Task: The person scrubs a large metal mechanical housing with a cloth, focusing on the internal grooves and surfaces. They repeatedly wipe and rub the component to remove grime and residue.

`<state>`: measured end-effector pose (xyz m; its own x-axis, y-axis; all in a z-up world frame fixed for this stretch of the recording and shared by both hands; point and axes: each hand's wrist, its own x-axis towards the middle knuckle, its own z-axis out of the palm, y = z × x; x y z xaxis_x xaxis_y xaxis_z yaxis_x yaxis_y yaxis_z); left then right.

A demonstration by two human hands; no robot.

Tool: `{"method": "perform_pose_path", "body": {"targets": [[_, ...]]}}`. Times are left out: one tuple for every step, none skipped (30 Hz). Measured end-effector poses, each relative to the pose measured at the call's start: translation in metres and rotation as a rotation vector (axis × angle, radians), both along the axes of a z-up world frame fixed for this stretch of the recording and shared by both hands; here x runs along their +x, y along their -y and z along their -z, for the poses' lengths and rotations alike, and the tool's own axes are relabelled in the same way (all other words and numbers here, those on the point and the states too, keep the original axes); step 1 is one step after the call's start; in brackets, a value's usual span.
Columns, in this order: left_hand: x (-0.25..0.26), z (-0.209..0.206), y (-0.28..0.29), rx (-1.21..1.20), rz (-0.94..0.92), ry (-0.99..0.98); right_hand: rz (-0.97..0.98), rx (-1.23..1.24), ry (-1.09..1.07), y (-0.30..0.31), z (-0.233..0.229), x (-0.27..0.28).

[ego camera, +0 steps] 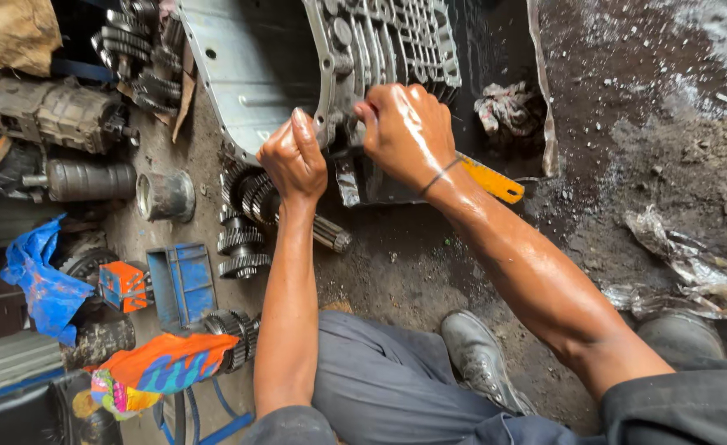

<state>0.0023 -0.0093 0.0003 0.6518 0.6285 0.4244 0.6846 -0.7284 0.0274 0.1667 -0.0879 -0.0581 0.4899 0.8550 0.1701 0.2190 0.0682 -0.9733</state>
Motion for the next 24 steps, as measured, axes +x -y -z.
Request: {"method": "perform_pose_path", "body": {"targets": [[0.003,0.0,-0.002,-0.001,0.013,0.01,0.006,-0.006,-0.002,-0.002,-0.001,0.002],[0.002,-0.001,-0.002,0.005,-0.003,-0.006,0.018,0.011,0.009,-0.002,-0.002,0.001],[0.002,0.0,-0.003,0.011,-0.018,-0.021,0.031,0.028,0.019,-0.002,-0.001,0.0],[0.0,0.0,-0.002,0.015,-0.035,-0.038,0.042,0.042,0.028,-0.001,-0.001,-0.003],[-0.001,-0.001,-0.002,0.019,-0.024,-0.032,0.061,0.052,0.019,-0.001,-0.001,-0.005],[-0.001,-0.002,-0.001,0.025,-0.011,-0.021,0.082,0.065,0.015,0.0,-0.001,-0.005],[0.0,-0.003,0.0,0.032,0.002,-0.009,0.103,0.078,0.011,0.001,-0.002,-0.005],[0.005,-0.003,-0.004,0.036,0.041,-0.003,0.086,0.075,0.02,-0.001,-0.002,0.0],[0.009,-0.002,-0.008,0.039,0.08,0.003,0.069,0.072,0.029,-0.003,-0.002,0.004],[0.005,-0.001,-0.004,0.031,0.1,-0.001,0.033,0.057,0.027,0.001,0.0,0.002],[0.003,0.002,0.0,0.008,0.04,-0.01,0.01,0.006,0.022,0.005,0.001,0.0],[0.002,0.001,-0.001,-0.004,-0.012,-0.016,-0.006,-0.033,0.021,0.004,0.0,0.0],[0.002,-0.001,-0.002,-0.015,-0.064,-0.023,-0.022,-0.073,0.019,0.004,-0.002,0.001],[0.002,0.0,-0.001,-0.005,-0.034,-0.013,0.004,-0.035,0.013,0.004,-0.004,0.001],[0.001,-0.001,-0.001,0.005,-0.004,-0.004,0.029,0.003,0.008,0.004,-0.005,0.001],[0.001,0.0,-0.001,0.014,0.028,0.006,0.055,0.039,0.003,0.004,-0.005,0.002],[0.001,0.0,-0.001,0.017,0.023,-0.005,0.044,0.039,0.011,0.004,-0.005,0.003],[0.001,0.0,0.0,0.018,0.018,-0.017,0.032,0.036,0.018,0.005,-0.005,0.003],[0.001,0.001,0.002,0.019,0.013,-0.029,0.02,0.033,0.024,0.006,-0.004,0.003],[0.004,-0.001,-0.002,0.02,0.014,-0.016,0.0,0.042,0.005,0.003,-0.005,0.006],[0.007,-0.002,-0.006,0.022,0.014,-0.003,-0.02,0.05,-0.015,-0.001,-0.005,0.009],[0.005,-0.002,-0.004,0.016,0.002,0.004,-0.052,0.051,-0.041,-0.001,-0.005,0.007],[0.002,-0.002,-0.004,0.016,0.008,-0.004,-0.004,0.071,-0.01,-0.001,-0.004,0.004],[-0.001,-0.001,-0.001,0.013,0.009,-0.011,0.04,0.087,0.022,0.001,-0.003,0.001]]}}
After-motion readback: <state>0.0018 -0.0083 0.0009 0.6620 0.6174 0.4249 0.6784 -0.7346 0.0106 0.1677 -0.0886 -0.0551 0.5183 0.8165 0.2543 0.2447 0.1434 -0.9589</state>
